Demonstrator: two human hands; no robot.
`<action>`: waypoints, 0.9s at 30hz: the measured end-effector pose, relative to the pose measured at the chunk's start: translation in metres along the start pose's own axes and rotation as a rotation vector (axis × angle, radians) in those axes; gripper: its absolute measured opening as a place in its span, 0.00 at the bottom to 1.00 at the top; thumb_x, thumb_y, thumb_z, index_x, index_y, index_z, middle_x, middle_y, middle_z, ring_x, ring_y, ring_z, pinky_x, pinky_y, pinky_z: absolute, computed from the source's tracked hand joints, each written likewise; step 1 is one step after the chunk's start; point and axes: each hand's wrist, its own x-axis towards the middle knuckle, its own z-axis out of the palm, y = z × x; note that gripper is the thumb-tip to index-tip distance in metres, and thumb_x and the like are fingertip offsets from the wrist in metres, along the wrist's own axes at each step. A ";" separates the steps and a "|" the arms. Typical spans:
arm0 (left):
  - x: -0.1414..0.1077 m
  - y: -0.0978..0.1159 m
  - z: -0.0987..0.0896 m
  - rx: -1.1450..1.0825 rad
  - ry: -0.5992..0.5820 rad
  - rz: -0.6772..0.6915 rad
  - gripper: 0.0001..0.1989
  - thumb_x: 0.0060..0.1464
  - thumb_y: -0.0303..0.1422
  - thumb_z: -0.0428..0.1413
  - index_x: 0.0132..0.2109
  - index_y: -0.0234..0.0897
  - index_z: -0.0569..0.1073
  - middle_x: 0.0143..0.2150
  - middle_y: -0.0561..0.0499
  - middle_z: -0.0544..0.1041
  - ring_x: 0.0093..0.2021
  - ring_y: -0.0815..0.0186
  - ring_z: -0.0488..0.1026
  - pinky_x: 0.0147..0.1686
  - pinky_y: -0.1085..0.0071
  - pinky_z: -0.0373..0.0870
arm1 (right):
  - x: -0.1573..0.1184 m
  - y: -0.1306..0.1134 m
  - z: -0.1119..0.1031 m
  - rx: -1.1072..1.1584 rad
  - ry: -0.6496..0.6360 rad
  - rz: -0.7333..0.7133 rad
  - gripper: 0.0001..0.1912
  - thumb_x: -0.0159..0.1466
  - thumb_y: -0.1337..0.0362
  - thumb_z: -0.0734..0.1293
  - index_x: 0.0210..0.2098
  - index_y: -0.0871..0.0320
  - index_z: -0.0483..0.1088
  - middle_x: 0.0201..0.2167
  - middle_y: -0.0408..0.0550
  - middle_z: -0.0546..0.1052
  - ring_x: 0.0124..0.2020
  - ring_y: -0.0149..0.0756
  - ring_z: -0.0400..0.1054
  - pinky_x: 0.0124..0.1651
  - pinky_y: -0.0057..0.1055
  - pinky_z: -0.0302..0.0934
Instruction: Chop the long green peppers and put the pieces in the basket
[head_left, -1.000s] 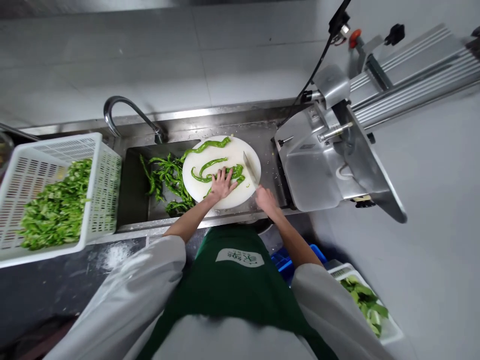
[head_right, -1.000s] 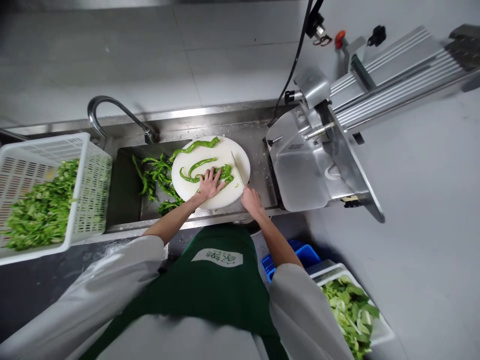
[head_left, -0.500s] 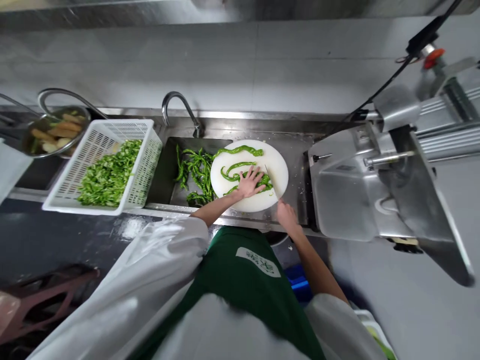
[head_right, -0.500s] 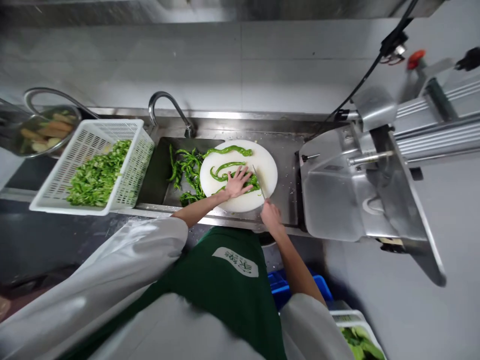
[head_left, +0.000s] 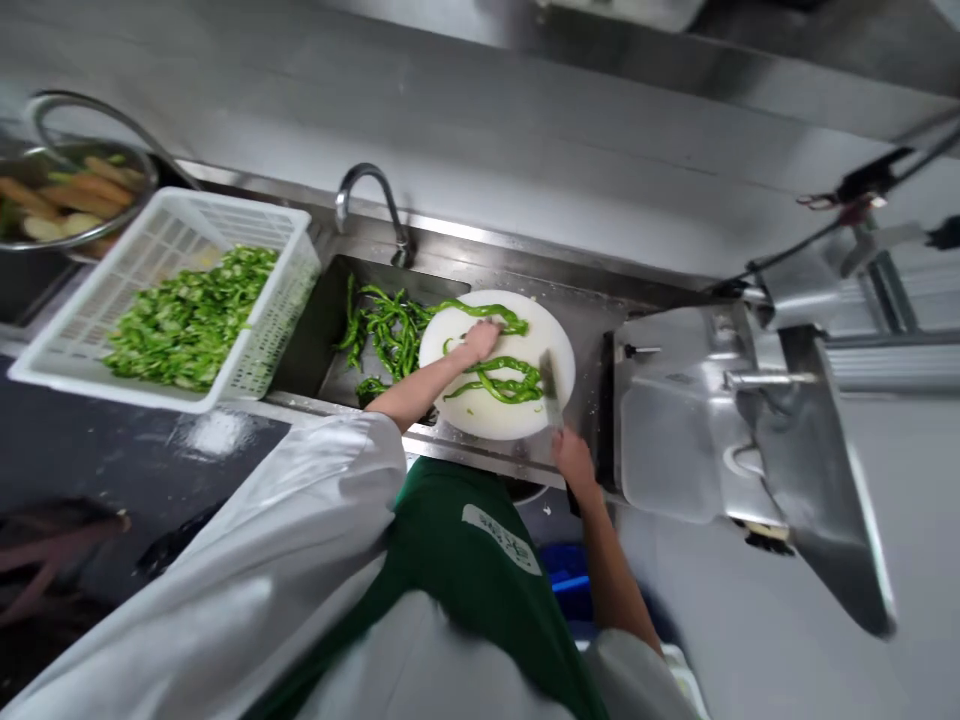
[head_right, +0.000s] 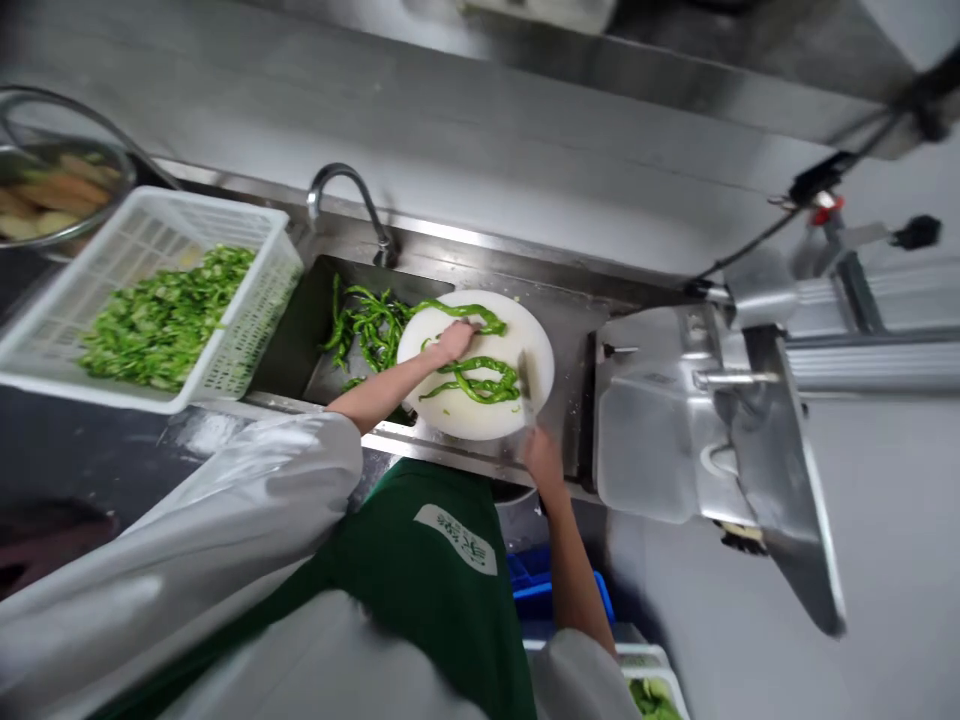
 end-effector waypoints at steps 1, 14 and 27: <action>-0.001 0.004 -0.001 0.010 -0.028 -0.001 0.24 0.66 0.22 0.44 0.63 0.33 0.74 0.49 0.36 0.78 0.45 0.57 0.76 0.49 0.59 0.70 | 0.002 0.002 0.001 -0.011 0.002 0.009 0.18 0.75 0.65 0.54 0.52 0.67 0.71 0.46 0.63 0.80 0.49 0.43 0.75 0.48 0.30 0.61; -0.020 0.000 0.019 -0.202 0.001 0.060 0.18 0.63 0.27 0.50 0.56 0.33 0.77 0.58 0.35 0.72 0.58 0.51 0.69 0.58 0.58 0.63 | 0.019 0.022 0.007 -0.282 -0.031 -0.005 0.28 0.74 0.61 0.44 0.46 0.49 0.74 0.48 0.63 0.80 0.55 0.46 0.75 0.54 0.38 0.69; -0.066 -0.050 0.026 -0.539 -0.125 0.364 0.32 0.51 0.35 0.64 0.64 0.45 0.72 0.54 0.41 0.80 0.60 0.47 0.70 0.65 0.46 0.54 | 0.009 0.003 -0.006 -0.377 -0.129 0.064 0.28 0.75 0.60 0.41 0.48 0.48 0.71 0.38 0.54 0.83 0.45 0.38 0.80 0.46 0.29 0.71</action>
